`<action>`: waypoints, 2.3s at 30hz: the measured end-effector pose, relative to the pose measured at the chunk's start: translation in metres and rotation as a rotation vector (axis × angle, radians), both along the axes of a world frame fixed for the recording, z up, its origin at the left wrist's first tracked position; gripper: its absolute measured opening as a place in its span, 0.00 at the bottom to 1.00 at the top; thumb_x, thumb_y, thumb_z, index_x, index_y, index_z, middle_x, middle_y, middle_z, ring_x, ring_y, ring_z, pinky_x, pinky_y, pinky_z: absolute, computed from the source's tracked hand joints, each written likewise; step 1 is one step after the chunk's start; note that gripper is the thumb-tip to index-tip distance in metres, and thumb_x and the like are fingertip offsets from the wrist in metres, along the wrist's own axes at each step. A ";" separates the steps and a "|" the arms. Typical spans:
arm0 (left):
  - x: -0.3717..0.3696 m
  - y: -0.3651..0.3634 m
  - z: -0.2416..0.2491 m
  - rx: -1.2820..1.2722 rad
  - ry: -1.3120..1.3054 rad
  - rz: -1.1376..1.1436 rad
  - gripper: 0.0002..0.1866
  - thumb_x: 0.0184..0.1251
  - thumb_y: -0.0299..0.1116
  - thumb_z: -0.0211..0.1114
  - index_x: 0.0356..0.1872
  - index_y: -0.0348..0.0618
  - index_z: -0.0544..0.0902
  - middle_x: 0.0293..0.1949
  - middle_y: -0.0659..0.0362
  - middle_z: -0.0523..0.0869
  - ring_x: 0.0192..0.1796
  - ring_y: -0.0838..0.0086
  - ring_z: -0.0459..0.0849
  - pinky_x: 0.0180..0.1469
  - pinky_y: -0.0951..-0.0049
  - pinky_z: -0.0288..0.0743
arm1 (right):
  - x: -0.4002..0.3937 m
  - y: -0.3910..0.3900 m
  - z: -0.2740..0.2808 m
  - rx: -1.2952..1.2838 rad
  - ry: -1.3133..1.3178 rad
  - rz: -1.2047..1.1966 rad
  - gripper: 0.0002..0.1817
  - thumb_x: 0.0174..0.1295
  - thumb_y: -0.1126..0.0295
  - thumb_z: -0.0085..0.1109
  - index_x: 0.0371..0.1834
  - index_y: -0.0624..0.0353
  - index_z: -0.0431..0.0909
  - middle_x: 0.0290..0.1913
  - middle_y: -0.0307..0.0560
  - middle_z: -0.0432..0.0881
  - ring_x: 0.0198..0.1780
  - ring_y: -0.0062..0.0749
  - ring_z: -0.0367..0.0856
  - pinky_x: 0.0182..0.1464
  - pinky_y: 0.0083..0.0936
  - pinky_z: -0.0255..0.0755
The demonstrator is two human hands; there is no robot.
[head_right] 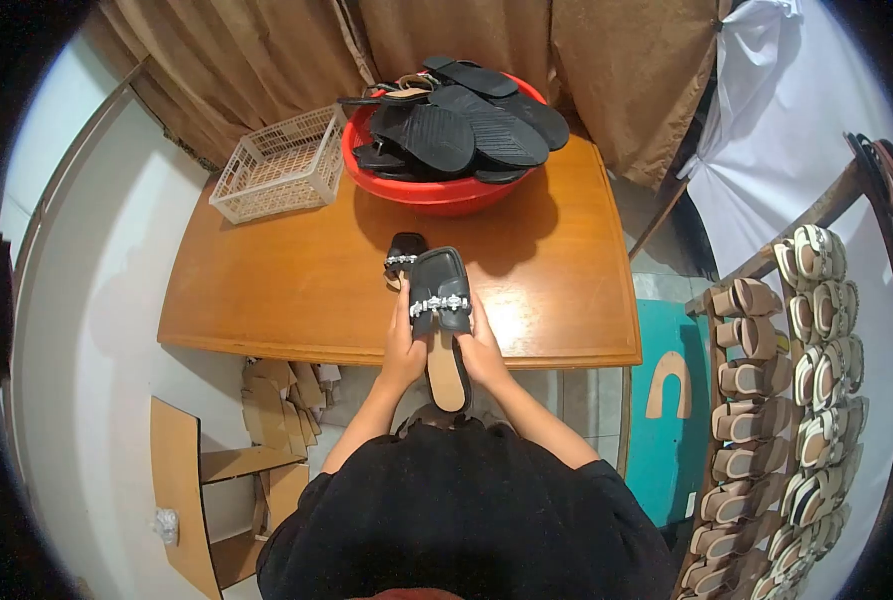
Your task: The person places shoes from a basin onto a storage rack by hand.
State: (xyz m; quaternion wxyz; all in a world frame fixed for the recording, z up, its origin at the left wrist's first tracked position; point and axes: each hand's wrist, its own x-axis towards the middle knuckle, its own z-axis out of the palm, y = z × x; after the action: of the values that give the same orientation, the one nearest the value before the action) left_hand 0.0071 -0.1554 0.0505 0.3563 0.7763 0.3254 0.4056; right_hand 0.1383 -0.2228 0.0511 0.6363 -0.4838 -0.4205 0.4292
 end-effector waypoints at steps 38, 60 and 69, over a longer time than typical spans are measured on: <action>-0.160 0.267 -0.121 -0.140 0.226 0.037 0.29 0.54 0.17 0.50 0.62 0.35 0.63 0.56 0.38 0.72 0.59 0.49 0.71 0.59 0.63 0.67 | -0.169 0.269 -0.115 -0.088 -0.939 -0.221 0.35 0.46 0.85 0.44 0.64 0.65 0.58 0.64 0.68 0.59 0.58 0.59 0.69 0.53 0.38 0.70; -0.172 0.292 -0.115 -0.051 0.524 -0.177 0.33 0.48 0.18 0.50 0.63 0.39 0.64 0.66 0.47 0.63 0.69 0.57 0.59 0.69 0.61 0.53 | -0.155 0.287 -0.136 -0.077 -1.350 0.043 0.27 0.52 0.76 0.49 0.59 0.66 0.66 0.61 0.57 0.69 0.64 0.49 0.64 0.63 0.42 0.59; -0.177 0.292 -0.103 -0.028 0.691 -0.254 0.33 0.60 0.35 0.55 0.68 0.47 0.57 0.70 0.50 0.54 0.73 0.57 0.47 0.70 0.48 0.40 | -0.127 0.283 -0.091 -0.226 -1.164 0.416 0.41 0.45 0.67 0.56 0.67 0.58 0.55 0.69 0.58 0.54 0.71 0.51 0.51 0.66 0.59 0.44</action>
State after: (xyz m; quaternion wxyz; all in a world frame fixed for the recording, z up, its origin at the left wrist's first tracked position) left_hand -0.1701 0.1362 -0.0525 0.2835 0.8966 0.3333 0.0676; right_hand 0.0114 0.0603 -0.0399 0.1510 -0.6105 -0.7355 0.2521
